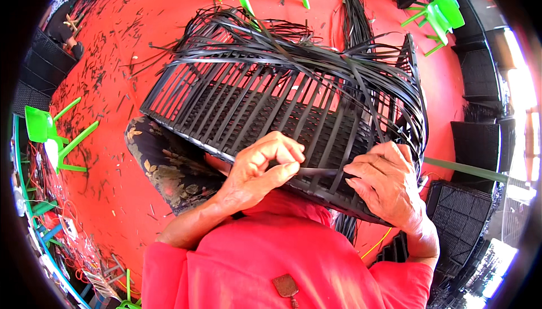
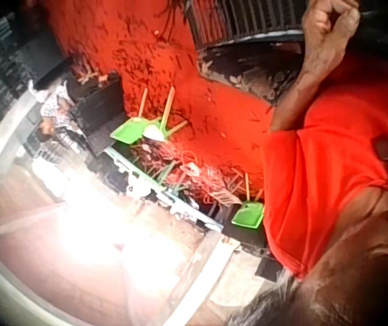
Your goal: The person weaves black plastic straps through the slots of a black furniture frame by hand, pulling the material tight and looping it around the structure.
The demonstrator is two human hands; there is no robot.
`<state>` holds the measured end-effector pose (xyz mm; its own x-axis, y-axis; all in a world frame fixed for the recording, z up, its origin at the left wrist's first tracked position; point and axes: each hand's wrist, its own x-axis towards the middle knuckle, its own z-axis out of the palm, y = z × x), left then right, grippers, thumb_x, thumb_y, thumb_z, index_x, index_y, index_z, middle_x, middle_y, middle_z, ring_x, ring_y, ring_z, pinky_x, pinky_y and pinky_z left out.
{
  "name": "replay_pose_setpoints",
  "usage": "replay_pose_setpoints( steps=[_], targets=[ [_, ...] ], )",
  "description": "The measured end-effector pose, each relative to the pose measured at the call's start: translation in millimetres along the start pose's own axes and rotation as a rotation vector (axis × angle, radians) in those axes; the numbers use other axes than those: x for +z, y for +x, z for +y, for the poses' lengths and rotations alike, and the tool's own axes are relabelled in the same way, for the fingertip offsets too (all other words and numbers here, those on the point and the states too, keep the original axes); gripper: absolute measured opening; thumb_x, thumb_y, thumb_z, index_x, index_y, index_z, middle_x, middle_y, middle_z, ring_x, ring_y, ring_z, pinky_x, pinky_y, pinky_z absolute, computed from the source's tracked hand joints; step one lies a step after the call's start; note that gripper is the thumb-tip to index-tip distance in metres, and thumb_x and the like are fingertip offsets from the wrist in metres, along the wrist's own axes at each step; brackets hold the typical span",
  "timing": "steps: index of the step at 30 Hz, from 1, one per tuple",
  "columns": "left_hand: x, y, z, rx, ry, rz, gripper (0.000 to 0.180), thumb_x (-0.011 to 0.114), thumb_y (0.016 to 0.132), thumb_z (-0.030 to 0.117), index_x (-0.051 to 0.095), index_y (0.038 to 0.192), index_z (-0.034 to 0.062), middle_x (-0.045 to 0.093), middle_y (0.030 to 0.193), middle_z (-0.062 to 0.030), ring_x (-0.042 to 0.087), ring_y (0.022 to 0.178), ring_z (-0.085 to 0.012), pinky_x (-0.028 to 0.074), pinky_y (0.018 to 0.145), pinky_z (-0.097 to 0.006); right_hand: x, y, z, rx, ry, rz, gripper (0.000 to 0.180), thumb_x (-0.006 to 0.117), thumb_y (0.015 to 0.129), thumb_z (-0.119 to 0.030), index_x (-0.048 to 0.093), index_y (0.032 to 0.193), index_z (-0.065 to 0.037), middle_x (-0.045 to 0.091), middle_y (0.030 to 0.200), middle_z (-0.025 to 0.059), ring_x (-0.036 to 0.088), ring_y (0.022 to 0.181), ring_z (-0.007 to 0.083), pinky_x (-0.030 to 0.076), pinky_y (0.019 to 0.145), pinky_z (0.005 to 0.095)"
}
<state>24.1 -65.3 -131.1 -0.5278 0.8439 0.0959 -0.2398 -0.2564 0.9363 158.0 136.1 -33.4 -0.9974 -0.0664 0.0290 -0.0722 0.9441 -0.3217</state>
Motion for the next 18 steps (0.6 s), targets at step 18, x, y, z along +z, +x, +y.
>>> replay_pose_setpoints(
  steps=[18],
  targets=[
    [-56.5, -45.8, 11.9, -0.141, -0.026, 0.347, 0.015, 0.057, 0.085, 0.014, 0.057, 0.076, 0.0033, 0.058, 0.087, -0.0098, 0.055, 0.092, -0.0215, 0.040, 0.089, -0.034, -41.6, 6.4, -4.5, 0.119, 0.286, -0.155, 0.011, 0.058, 0.087, -0.013, 0.063, 0.091, -0.004, 0.063, 0.079, 0.0125, 0.062, 0.072, 0.0298, 0.049, 0.064, 0.0354]
  ],
)
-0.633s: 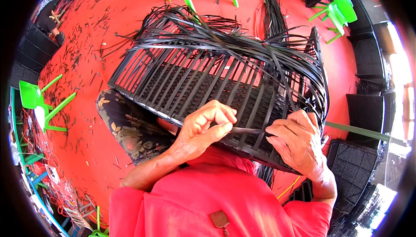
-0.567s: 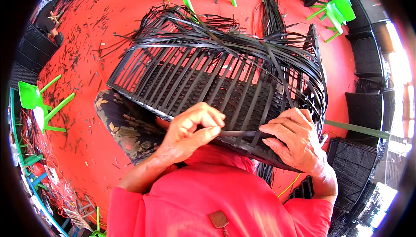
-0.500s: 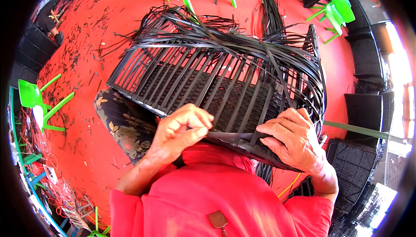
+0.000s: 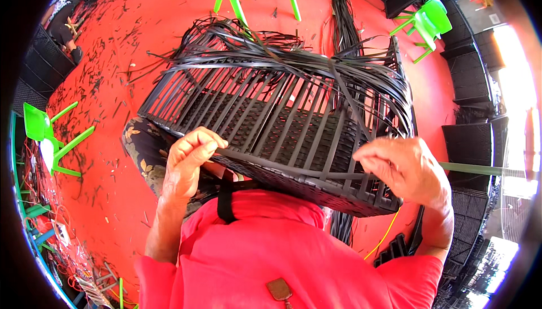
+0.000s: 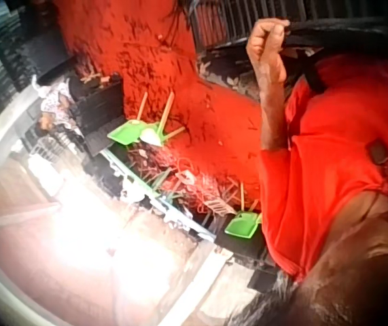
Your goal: The person weaves black plastic straps through the slots of a black furniture frame by hand, pulling the material tight and looping it around the structure.
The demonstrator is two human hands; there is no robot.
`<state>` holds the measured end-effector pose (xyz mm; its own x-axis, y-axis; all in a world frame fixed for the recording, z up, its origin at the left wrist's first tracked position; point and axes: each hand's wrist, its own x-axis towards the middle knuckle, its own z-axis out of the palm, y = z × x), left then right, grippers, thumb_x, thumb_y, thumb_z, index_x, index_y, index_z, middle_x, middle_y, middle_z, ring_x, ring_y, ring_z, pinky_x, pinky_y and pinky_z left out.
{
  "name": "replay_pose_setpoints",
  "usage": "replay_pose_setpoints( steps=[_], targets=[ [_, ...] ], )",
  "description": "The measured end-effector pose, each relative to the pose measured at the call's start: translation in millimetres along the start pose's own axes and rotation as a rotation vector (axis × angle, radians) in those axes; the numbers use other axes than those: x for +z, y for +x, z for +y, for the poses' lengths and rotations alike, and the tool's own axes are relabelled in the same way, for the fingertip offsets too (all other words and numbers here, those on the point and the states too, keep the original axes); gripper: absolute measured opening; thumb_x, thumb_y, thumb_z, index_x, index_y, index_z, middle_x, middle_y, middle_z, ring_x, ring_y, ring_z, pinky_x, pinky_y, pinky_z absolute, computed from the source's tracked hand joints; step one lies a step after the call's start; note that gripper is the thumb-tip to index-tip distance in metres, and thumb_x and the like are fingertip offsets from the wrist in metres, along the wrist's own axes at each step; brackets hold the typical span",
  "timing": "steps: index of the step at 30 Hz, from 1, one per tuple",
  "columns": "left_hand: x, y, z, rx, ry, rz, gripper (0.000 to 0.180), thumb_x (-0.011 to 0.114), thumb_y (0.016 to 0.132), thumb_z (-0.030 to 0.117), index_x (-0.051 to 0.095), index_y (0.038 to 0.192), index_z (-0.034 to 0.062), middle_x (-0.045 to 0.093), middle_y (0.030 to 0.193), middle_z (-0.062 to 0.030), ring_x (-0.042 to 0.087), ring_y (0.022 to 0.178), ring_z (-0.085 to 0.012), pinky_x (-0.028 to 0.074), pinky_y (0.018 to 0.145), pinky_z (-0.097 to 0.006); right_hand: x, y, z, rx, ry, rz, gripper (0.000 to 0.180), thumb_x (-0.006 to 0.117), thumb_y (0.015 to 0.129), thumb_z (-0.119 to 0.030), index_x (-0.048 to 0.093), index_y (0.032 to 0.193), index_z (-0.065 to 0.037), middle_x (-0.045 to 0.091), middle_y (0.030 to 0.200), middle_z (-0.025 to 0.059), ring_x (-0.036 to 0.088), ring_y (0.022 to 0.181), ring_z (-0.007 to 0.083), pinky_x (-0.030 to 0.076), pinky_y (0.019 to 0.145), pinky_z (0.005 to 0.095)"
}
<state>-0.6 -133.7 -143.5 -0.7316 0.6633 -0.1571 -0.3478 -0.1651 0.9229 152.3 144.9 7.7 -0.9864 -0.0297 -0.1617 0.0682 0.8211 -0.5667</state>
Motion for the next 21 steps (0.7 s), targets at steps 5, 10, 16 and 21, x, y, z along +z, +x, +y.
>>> replay_pose_setpoints(
  steps=[5, 10, 16, 21],
  targets=[
    [16.1, 4.4, 25.1, 0.034, -0.056, -0.014, 0.016, 0.056, 0.087, 0.016, 0.057, 0.078, 0.0026, 0.058, 0.087, -0.0100, 0.054, 0.091, -0.0209, 0.040, 0.088, -0.034, 29.8, 56.8, -9.1, 0.031, 0.374, -0.134, 0.024, 0.052, 0.093, -0.018, 0.060, 0.109, -0.003, 0.066, 0.086, 0.0118, 0.065, 0.073, 0.0186, 0.051, 0.066, 0.0325],
    [26.1, 18.0, 32.7, 0.230, -0.014, -0.198, 0.013, 0.057, 0.089, 0.011, 0.058, 0.081, 0.0015, 0.058, 0.092, -0.0077, 0.053, 0.087, -0.0130, 0.039, 0.082, -0.026, 45.4, 72.0, -28.9, 0.115, 0.725, -0.406, 0.034, 0.048, 0.096, -0.026, 0.058, 0.114, 0.000, 0.066, 0.083, 0.0058, 0.059, 0.064, 0.0103, 0.048, 0.059, 0.0248],
    [35.1, 22.5, 10.5, 0.187, 0.261, -0.301, 0.017, 0.057, 0.091, 0.017, 0.067, 0.090, 0.0030, 0.058, 0.102, -0.0102, 0.052, 0.101, -0.0194, 0.039, 0.091, -0.033, 34.2, 65.1, -21.5, 0.205, 0.575, -0.289, 0.025, 0.054, 0.086, -0.016, 0.056, 0.106, -0.001, 0.061, 0.064, 0.0035, 0.054, 0.054, 0.0084, 0.042, 0.052, 0.0256],
    [56.6, 35.3, -15.6, 0.558, 0.862, -0.480, 0.018, 0.061, 0.086, 0.022, 0.068, 0.090, 0.0061, 0.047, 0.128, -0.0171, 0.034, 0.128, -0.0369, 0.028, 0.106, -0.043, 20.0, 49.0, -9.2, 0.260, 0.456, -0.351, 0.022, 0.051, 0.078, -0.007, 0.048, 0.098, 0.001, 0.056, 0.055, 0.0059, 0.055, 0.052, 0.0102, 0.042, 0.051, 0.0289]
  ],
)
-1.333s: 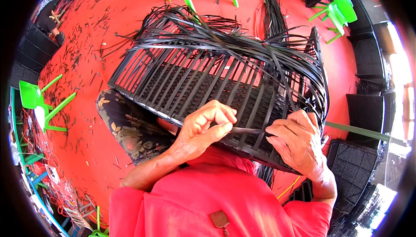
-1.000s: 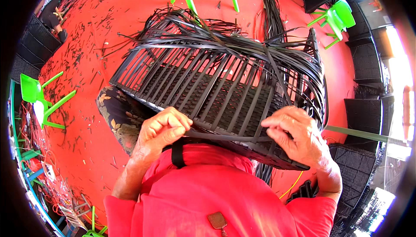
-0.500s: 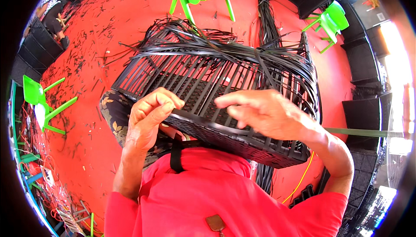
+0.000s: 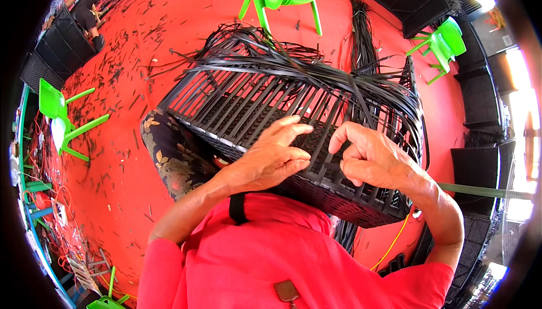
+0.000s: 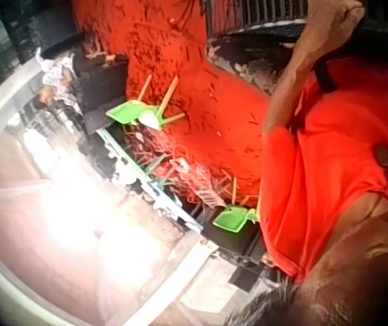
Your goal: The person weaves black plastic straps through the slots of a black furniture frame by hand, pulling the material tight and looping it around the structure.
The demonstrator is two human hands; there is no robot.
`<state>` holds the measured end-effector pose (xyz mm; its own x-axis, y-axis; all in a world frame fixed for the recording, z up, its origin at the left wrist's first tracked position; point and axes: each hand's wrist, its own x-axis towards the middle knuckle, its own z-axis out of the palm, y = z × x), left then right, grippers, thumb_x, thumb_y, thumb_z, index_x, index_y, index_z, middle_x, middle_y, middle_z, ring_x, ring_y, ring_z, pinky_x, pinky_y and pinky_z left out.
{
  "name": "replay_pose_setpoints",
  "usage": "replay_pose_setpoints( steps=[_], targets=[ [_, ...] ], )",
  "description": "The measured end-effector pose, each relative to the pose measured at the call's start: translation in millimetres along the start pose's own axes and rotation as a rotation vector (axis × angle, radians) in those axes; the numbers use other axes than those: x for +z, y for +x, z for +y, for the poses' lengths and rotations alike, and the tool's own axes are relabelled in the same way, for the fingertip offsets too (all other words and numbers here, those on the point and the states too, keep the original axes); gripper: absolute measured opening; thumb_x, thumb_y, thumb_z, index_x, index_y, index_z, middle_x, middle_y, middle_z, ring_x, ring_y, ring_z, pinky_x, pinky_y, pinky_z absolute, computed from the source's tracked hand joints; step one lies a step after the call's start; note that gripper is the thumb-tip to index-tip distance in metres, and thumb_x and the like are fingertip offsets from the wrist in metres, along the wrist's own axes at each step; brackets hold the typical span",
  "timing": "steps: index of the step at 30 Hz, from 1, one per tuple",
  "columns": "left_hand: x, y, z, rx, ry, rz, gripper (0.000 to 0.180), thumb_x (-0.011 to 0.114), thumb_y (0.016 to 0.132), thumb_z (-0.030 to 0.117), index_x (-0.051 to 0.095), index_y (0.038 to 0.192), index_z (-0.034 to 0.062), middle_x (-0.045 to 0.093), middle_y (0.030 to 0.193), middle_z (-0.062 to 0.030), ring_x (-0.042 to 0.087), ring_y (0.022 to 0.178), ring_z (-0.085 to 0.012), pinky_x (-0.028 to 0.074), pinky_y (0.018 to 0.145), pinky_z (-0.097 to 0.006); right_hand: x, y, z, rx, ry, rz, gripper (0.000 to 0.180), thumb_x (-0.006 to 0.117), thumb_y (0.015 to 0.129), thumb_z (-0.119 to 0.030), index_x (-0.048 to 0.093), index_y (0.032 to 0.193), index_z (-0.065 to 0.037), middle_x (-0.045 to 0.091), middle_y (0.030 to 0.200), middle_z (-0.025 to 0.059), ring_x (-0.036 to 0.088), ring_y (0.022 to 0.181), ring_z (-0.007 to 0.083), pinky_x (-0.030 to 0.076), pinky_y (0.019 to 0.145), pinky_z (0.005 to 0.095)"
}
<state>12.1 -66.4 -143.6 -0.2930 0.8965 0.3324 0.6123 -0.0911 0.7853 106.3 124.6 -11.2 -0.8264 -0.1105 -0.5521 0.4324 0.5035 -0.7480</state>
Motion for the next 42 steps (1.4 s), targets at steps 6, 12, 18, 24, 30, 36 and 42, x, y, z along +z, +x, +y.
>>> replay_pose_setpoints(
  steps=[6, 12, 18, 24, 30, 36, 42],
  targets=[
    [-0.8, 16.7, -16.2, -0.038, -0.015, -0.310, 0.030, 0.050, 0.090, 0.020, 0.060, 0.112, 0.0028, 0.028, 0.145, -0.0179, 0.016, 0.136, -0.0387, 0.017, 0.111, -0.047, 0.5, 8.4, 12.2, -0.024, 0.034, 0.019, 0.021, 0.050, 0.077, -0.006, 0.047, 0.096, 0.001, 0.054, 0.055, 0.0058, 0.051, 0.051, 0.0104, 0.040, 0.051, 0.0283],
    [-2.7, 20.3, -17.3, -0.059, -0.098, -0.348, 0.029, 0.055, 0.086, 0.017, 0.060, 0.112, 0.0037, 0.025, 0.147, -0.0174, 0.015, 0.137, -0.0386, 0.014, 0.112, -0.047, 5.5, 15.3, 23.0, 0.027, 0.063, -0.015, 0.017, 0.049, 0.079, -0.005, 0.046, 0.095, -0.001, 0.053, 0.056, 0.0036, 0.048, 0.052, 0.0072, 0.036, 0.051, 0.0243],
    [-9.3, 16.7, -18.7, -0.109, -0.263, -0.291, 0.017, 0.062, 0.085, 0.020, 0.068, 0.093, 0.0071, 0.028, 0.146, -0.0163, 0.016, 0.137, -0.0359, 0.015, 0.111, -0.047, 7.7, 15.5, 16.4, 0.069, -0.015, 0.000, 0.024, 0.055, 0.086, -0.019, 0.050, 0.102, -0.001, 0.064, 0.070, 0.0067, 0.053, 0.058, 0.0089, 0.042, 0.053, 0.0283],
    [-26.6, 5.7, -6.1, -0.157, -0.172, -0.075, 0.012, 0.064, 0.083, 0.018, 0.065, 0.081, 0.0066, 0.046, 0.130, -0.0142, 0.031, 0.130, -0.0300, 0.025, 0.107, -0.042, 15.5, 15.5, 14.7, -0.368, -0.355, 0.238, 0.014, 0.060, 0.083, -0.007, 0.058, 0.093, 0.002, 0.062, 0.079, 0.0165, 0.062, 0.070, 0.0302, 0.049, 0.063, 0.0365],
    [-57.7, -20.8, -4.4, -0.274, -0.396, 0.067, 0.018, 0.055, 0.092, 0.019, 0.057, 0.082, 0.0052, 0.050, 0.123, -0.0091, 0.041, 0.120, -0.0187, 0.035, 0.096, -0.034, 24.6, 49.2, -1.6, -0.206, -0.093, -0.012, 0.025, 0.056, 0.091, -0.021, 0.062, 0.101, 0.000, 0.063, 0.082, 0.0087, 0.060, 0.063, 0.0149, 0.048, 0.058, 0.0287],
    [-35.4, -29.5, -26.8, -0.295, -0.301, 0.038, 0.020, 0.054, 0.093, 0.022, 0.065, 0.093, 0.0043, 0.049, 0.127, -0.0132, 0.040, 0.123, -0.0261, 0.033, 0.101, -0.038, 18.6, 65.9, 5.5, -0.003, 0.079, -0.114, 0.031, 0.057, 0.090, -0.031, 0.065, 0.091, -0.001, 0.064, 0.072, 0.0033, 0.056, 0.060, 0.0093, 0.044, 0.054, 0.0246],
    [-18.0, -24.2, -33.1, -0.139, -0.003, 0.040, 0.018, 0.059, 0.087, 0.012, 0.065, 0.102, 0.0054, 0.039, 0.137, -0.0167, 0.026, 0.134, -0.0379, 0.023, 0.109, -0.045, 20.7, 60.7, 18.7, -0.053, -0.040, 0.060, 0.023, 0.059, 0.080, -0.011, 0.048, 0.097, -0.001, 0.059, 0.061, 0.0039, 0.052, 0.054, 0.0078, 0.041, 0.051, 0.0257]
  ],
)
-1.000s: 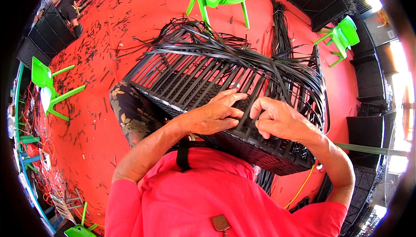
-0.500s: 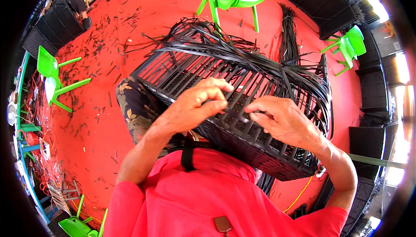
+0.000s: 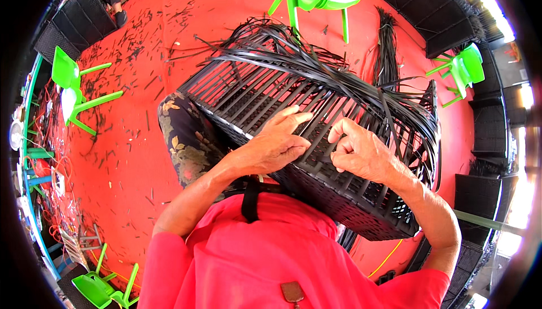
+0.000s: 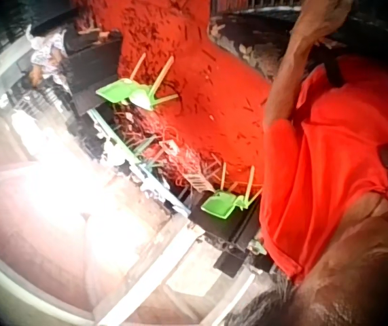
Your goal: The person weaves black plastic straps through the slots of a black furniture frame by hand, pulling the material tight and looping it around the structure.
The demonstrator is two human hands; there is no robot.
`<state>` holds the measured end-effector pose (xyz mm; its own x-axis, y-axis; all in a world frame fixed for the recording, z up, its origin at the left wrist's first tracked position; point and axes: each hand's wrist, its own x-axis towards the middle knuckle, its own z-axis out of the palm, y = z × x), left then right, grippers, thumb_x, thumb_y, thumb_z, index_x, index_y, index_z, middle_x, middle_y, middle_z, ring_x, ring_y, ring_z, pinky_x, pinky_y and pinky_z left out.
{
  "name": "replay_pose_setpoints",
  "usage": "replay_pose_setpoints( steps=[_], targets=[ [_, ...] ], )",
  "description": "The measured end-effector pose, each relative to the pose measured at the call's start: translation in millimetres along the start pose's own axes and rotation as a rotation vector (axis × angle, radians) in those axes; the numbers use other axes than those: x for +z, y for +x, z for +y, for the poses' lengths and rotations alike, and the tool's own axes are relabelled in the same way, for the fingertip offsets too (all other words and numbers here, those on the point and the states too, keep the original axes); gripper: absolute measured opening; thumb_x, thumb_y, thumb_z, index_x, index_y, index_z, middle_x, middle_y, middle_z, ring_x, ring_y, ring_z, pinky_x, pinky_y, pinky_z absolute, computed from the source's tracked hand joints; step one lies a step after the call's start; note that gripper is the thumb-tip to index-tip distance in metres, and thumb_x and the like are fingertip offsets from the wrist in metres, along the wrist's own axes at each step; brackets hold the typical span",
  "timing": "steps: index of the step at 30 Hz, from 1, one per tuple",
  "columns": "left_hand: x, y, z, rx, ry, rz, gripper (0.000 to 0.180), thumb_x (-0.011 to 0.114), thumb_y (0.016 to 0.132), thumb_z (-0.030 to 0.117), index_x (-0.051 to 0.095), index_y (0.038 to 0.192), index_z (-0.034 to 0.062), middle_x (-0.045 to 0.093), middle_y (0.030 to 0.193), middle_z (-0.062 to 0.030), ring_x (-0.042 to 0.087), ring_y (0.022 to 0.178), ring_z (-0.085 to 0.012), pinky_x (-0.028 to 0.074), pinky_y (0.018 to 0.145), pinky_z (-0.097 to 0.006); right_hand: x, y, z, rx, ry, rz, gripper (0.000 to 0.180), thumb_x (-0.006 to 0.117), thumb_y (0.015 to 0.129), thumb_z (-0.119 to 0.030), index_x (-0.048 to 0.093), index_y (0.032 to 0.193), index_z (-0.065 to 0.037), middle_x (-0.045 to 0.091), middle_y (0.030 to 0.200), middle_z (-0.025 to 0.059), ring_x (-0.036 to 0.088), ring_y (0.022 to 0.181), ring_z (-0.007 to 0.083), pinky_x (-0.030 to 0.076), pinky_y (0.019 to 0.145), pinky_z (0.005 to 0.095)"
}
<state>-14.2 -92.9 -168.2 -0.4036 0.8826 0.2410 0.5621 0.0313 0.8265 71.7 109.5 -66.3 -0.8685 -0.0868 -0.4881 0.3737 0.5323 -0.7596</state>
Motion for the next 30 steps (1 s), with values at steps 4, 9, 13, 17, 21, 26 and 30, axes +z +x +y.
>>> replay_pose_setpoints(
  steps=[4, 9, 13, 17, 21, 26, 30],
  targets=[
    [5.0, 9.0, -12.6, 0.011, 0.034, -0.174, 0.022, 0.057, 0.085, 0.010, 0.063, 0.106, 0.0066, 0.032, 0.142, -0.0181, 0.018, 0.136, -0.0394, 0.018, 0.111, -0.046, 11.7, 6.0, 8.0, -0.035, -0.061, 0.053, 0.020, 0.057, 0.079, -0.006, 0.046, 0.095, -0.002, 0.059, 0.059, 0.0053, 0.052, 0.053, 0.0088, 0.042, 0.055, 0.0263],
    [-10.1, 9.8, -14.8, -0.046, -0.156, -0.242, 0.017, 0.059, 0.085, 0.015, 0.065, 0.099, 0.0078, 0.032, 0.142, -0.0186, 0.017, 0.137, -0.0396, 0.015, 0.111, -0.048, 17.5, 3.2, 0.8, 0.006, 0.087, 0.079, 0.016, 0.058, 0.084, -0.008, 0.049, 0.095, -0.001, 0.054, 0.060, 0.0055, 0.053, 0.053, 0.0096, 0.042, 0.049, 0.0286],
    [-8.9, 9.5, -13.3, -0.077, -0.164, -0.212, 0.016, 0.062, 0.083, 0.019, 0.068, 0.093, 0.0075, 0.035, 0.142, -0.0176, 0.018, 0.136, -0.0388, 0.015, 0.111, -0.048, 16.5, -6.8, -12.5, -0.015, -0.048, 0.100, 0.013, 0.060, 0.087, -0.012, 0.056, 0.091, -0.001, 0.058, 0.073, 0.0047, 0.054, 0.056, 0.0076, 0.044, 0.052, 0.0265],
    [-8.2, 5.8, -14.1, -0.090, -0.191, -0.181, 0.017, 0.064, 0.081, 0.019, 0.071, 0.092, 0.0087, 0.038, 0.141, -0.0159, 0.019, 0.137, -0.0381, 0.016, 0.111, -0.047, 19.3, -3.6, -10.8, -0.026, -0.054, 0.028, 0.011, 0.062, 0.084, -0.010, 0.058, 0.087, 0.000, 0.056, 0.074, 0.0077, 0.059, 0.066, 0.0134, 0.046, 0.059, 0.0283],
    [-14.1, 3.9, -10.7, -0.114, -0.231, -0.186, 0.017, 0.066, 0.079, 0.019, 0.071, 0.090, 0.0077, 0.039, 0.140, -0.0158, 0.019, 0.137, -0.0359, 0.017, 0.111, -0.046, 23.4, 1.7, -1.5, -0.227, -0.213, 0.077, 0.011, 0.063, 0.080, -0.006, 0.057, 0.087, 0.000, 0.058, 0.077, 0.0131, 0.062, 0.072, 0.0249, 0.048, 0.065, 0.0343],
    [-34.2, -11.0, -12.5, -0.220, -0.300, 0.051, 0.017, 0.068, 0.077, 0.021, 0.070, 0.082, 0.0045, 0.049, 0.131, -0.0134, 0.043, 0.122, -0.0280, 0.032, 0.102, -0.039, 12.3, 9.8, -3.8, -0.414, -0.404, 0.041, 0.015, 0.065, 0.079, -0.009, 0.057, 0.090, -0.001, 0.057, 0.081, 0.0145, 0.060, 0.077, 0.0322, 0.048, 0.068, 0.0383],
    [-55.0, -34.3, -10.7, -0.397, -0.674, 0.266, 0.020, 0.064, 0.084, 0.021, 0.066, 0.084, 0.0013, 0.053, 0.120, -0.0084, 0.049, 0.103, -0.0124, 0.037, 0.091, -0.029, 10.2, 26.2, -14.0, -0.518, -0.455, 0.016, 0.017, 0.061, 0.084, -0.012, 0.059, 0.096, 0.001, 0.060, 0.084, 0.0148, 0.061, 0.075, 0.0295, 0.049, 0.066, 0.0373]
  ],
)
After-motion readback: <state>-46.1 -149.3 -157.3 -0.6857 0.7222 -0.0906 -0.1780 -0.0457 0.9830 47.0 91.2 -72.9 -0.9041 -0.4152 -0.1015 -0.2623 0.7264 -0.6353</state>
